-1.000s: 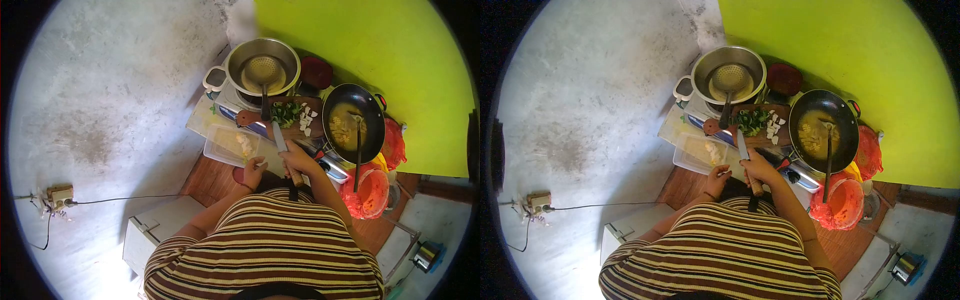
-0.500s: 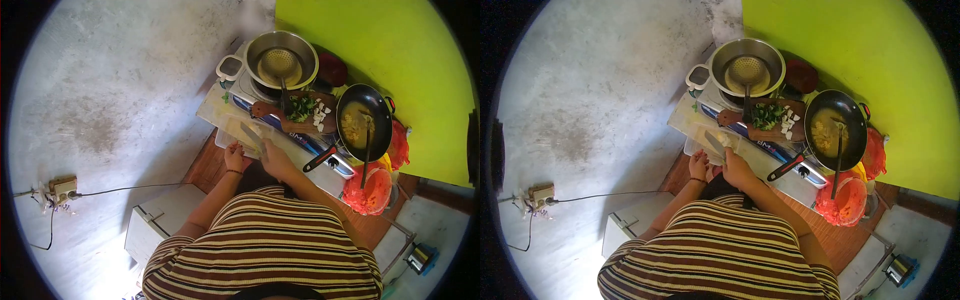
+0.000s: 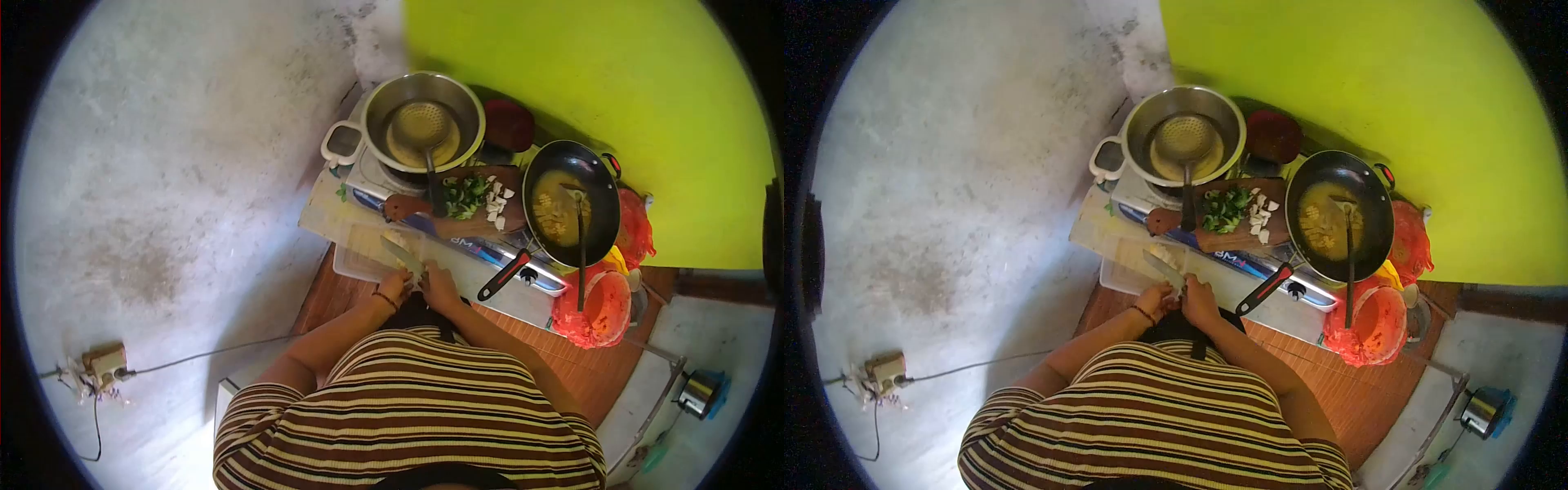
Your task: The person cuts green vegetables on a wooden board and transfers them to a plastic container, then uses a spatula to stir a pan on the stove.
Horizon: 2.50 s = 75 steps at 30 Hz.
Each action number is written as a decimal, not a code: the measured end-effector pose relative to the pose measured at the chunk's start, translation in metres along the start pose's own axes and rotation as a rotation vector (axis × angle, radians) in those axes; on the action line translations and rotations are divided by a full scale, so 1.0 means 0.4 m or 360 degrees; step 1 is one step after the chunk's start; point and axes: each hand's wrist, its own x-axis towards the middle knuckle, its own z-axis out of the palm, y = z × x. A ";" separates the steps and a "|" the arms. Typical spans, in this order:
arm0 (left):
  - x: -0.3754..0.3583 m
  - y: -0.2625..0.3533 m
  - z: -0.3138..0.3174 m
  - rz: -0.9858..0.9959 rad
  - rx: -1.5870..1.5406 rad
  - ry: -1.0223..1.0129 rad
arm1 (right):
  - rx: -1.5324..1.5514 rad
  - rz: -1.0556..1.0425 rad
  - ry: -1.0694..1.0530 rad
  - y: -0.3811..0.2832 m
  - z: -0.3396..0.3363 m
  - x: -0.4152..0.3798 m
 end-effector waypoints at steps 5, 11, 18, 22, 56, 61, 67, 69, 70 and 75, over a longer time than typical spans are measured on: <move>0.004 0.020 0.067 -0.0193 0.0281 -0.0015 | -0.0231 0.0095 0.0337 0.158 -0.016 -0.054; -0.014 0.043 0.155 -0.0248 0.0434 -0.0122 | -0.0043 0.0141 0.0563 0.355 -0.018 -0.075; 0.007 0.020 0.189 -0.0338 0.0530 -0.0130 | -0.0592 -0.0074 0.0880 0.429 0.010 -0.006; -0.023 0.030 0.216 -0.0196 0.0609 -0.0196 | -0.0428 -0.0038 0.0984 0.437 0.022 -0.044; -0.173 -0.006 0.553 0.1719 0.2150 -0.0549 | 0.0019 0.0228 0.1170 0.353 -0.632 -0.298; -0.139 -0.007 0.541 0.1618 0.1896 -0.0761 | 0.0152 0.0364 0.1282 0.383 -0.655 -0.321; -0.139 0.004 0.541 0.1347 0.1747 -0.0848 | 0.1062 0.0681 0.0881 0.346 -0.684 -0.315; -0.114 -0.002 0.526 0.1458 0.1742 -0.0879 | 0.1609 0.0630 0.0766 0.337 -0.673 -0.310; -0.117 -0.001 0.527 0.1446 0.1711 -0.0889 | 0.1680 0.0631 0.0751 0.329 -0.673 -0.309; -0.116 -0.002 0.534 0.1371 0.1608 -0.0907 | 0.1316 0.0548 0.0720 0.281 -0.669 -0.364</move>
